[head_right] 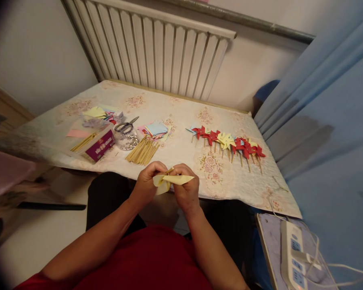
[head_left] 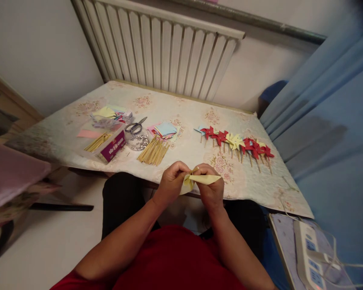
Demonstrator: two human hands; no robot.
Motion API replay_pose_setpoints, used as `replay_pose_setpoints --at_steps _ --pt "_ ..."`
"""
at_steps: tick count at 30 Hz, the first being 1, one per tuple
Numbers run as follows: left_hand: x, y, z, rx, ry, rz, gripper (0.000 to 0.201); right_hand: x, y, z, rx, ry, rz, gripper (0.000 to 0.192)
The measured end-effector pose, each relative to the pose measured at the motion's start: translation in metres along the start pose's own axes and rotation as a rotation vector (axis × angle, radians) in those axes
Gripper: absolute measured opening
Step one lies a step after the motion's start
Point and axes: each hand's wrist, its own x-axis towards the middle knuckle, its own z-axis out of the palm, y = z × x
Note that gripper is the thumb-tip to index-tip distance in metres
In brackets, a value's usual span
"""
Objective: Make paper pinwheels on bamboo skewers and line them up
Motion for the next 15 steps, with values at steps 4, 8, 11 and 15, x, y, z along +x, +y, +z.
replay_pose_setpoints --at_steps 4,8,11,15 --pt "-0.0004 -0.0013 -0.002 0.014 -0.007 0.019 0.009 -0.0017 0.0035 -0.0003 0.008 -0.009 0.041 0.012" --pt "-0.0016 -0.0042 -0.0034 0.031 -0.009 0.024 0.007 -0.0027 0.0048 0.0004 0.031 -0.004 0.07 0.011" --pt "-0.0019 -0.0057 -0.0037 0.037 0.003 0.02 0.006 -0.0035 0.0054 0.0012 0.062 0.002 0.088 0.01" --pt "-0.0021 -0.0071 -0.0035 0.058 0.008 0.027 0.005 -0.0046 0.0066 0.0019 0.072 -0.003 0.122 0.011"
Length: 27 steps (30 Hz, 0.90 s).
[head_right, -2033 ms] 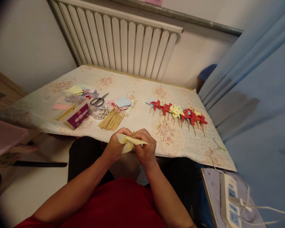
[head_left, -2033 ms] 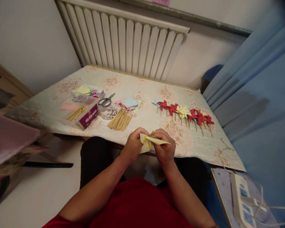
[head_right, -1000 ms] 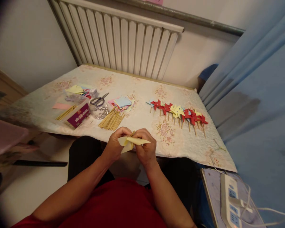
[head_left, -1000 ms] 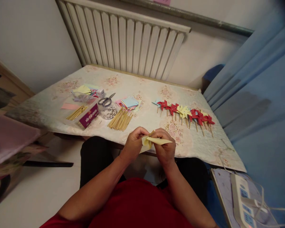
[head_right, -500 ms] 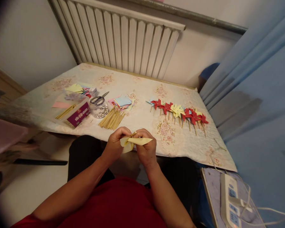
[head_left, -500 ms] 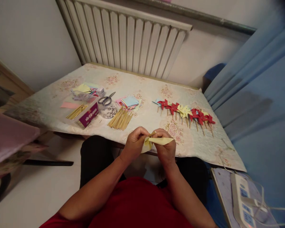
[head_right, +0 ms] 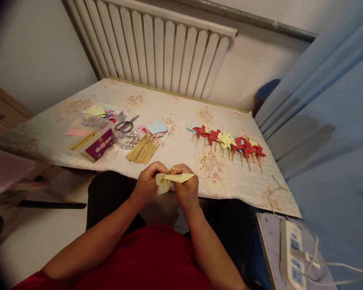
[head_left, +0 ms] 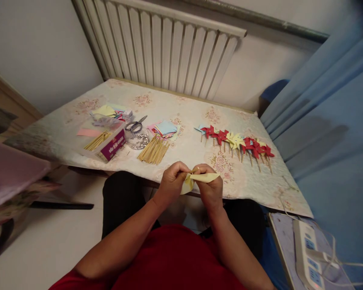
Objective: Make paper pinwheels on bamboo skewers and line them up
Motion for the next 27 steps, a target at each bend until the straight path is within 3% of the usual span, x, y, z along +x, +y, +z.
replay_pose_setpoints --at_steps 8,16,22,27 --pt "-0.0029 -0.0028 0.0022 0.041 0.002 0.012 0.007 -0.0026 0.0012 -0.0004 -0.055 0.021 0.063 0.011" --pt "-0.0023 0.0019 0.0063 -0.094 -0.019 -0.111 0.009 -0.0004 0.0023 -0.0026 -0.085 0.042 -0.147 0.007" --pt "-0.0025 0.0055 0.0056 -0.137 -0.057 -0.104 0.013 -0.0016 -0.0025 -0.0053 -0.178 0.022 -0.269 0.007" --pt "-0.001 0.0038 0.0036 -0.172 -0.1 -0.067 0.016 -0.0028 -0.007 -0.0084 -0.26 0.027 -0.274 0.006"
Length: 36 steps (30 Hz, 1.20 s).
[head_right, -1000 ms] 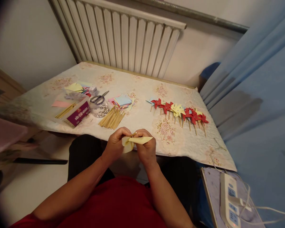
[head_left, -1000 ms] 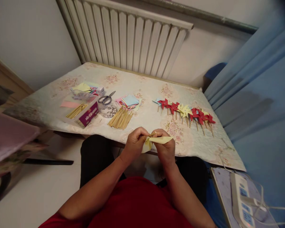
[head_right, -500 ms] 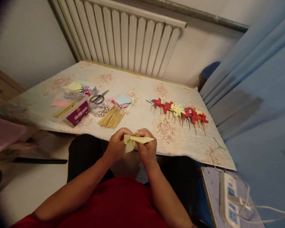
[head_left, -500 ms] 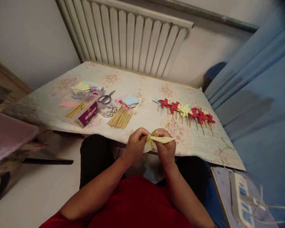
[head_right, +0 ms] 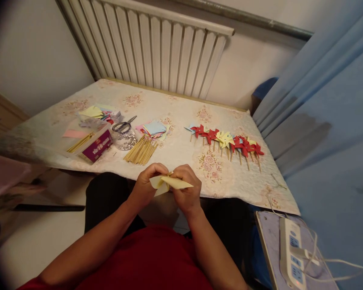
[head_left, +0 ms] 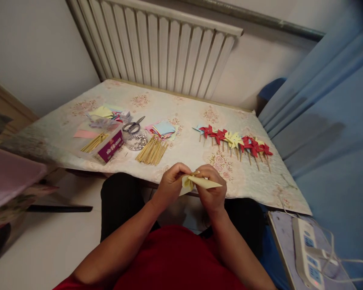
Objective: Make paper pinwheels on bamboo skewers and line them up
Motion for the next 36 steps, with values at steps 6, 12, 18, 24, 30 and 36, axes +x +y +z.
replay_pose_setpoints --at_steps 6,12,18,24,30,36 --pt "0.001 0.006 -0.001 0.001 -0.019 0.011 0.018 0.0 0.002 0.001 0.168 0.025 0.117 0.009" --pt "0.0 0.011 0.0 0.019 -0.018 -0.099 0.015 -0.001 0.009 0.002 0.38 -0.002 0.325 0.01" --pt "0.0 0.008 0.001 -0.078 0.041 -0.312 0.017 -0.003 0.015 0.004 0.459 -0.042 0.555 0.015" --pt "0.001 0.001 0.002 -0.183 0.08 -0.367 0.022 -0.003 0.018 0.006 0.5 -0.057 0.634 0.019" --pt "0.001 0.001 0.003 -0.171 0.071 -0.372 0.023 -0.005 0.021 0.009 0.48 -0.013 0.684 0.02" --pt "0.0 0.002 0.005 -0.128 0.069 -0.368 0.02 -0.007 0.023 0.008 0.454 -0.021 0.697 0.019"
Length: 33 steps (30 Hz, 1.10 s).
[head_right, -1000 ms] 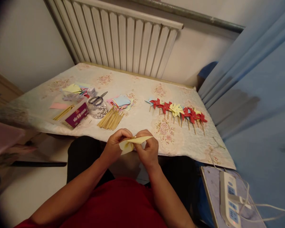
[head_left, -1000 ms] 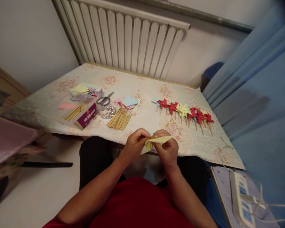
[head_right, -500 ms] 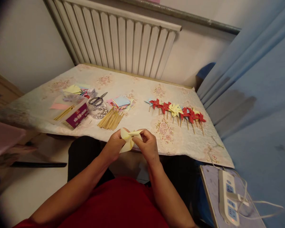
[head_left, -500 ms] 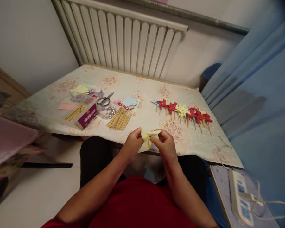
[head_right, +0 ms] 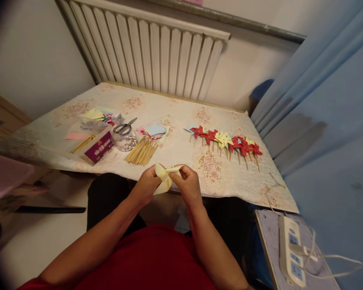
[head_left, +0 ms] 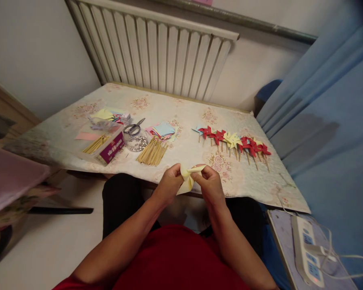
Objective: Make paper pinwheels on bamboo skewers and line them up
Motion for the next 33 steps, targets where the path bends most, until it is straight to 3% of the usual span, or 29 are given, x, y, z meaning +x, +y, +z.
replay_pose_setpoints --at_steps 19,27,33 --pt "0.0 -0.004 0.004 0.038 0.03 0.016 0.023 0.0 0.007 -0.001 -0.012 0.015 0.028 0.021" --pt "0.006 -0.007 0.003 0.039 -0.049 0.034 0.018 0.006 0.013 -0.005 0.092 0.059 0.059 0.025" --pt "0.005 -0.012 -0.007 0.156 -0.133 -0.135 0.016 0.012 0.009 -0.012 0.093 0.059 0.104 0.026"
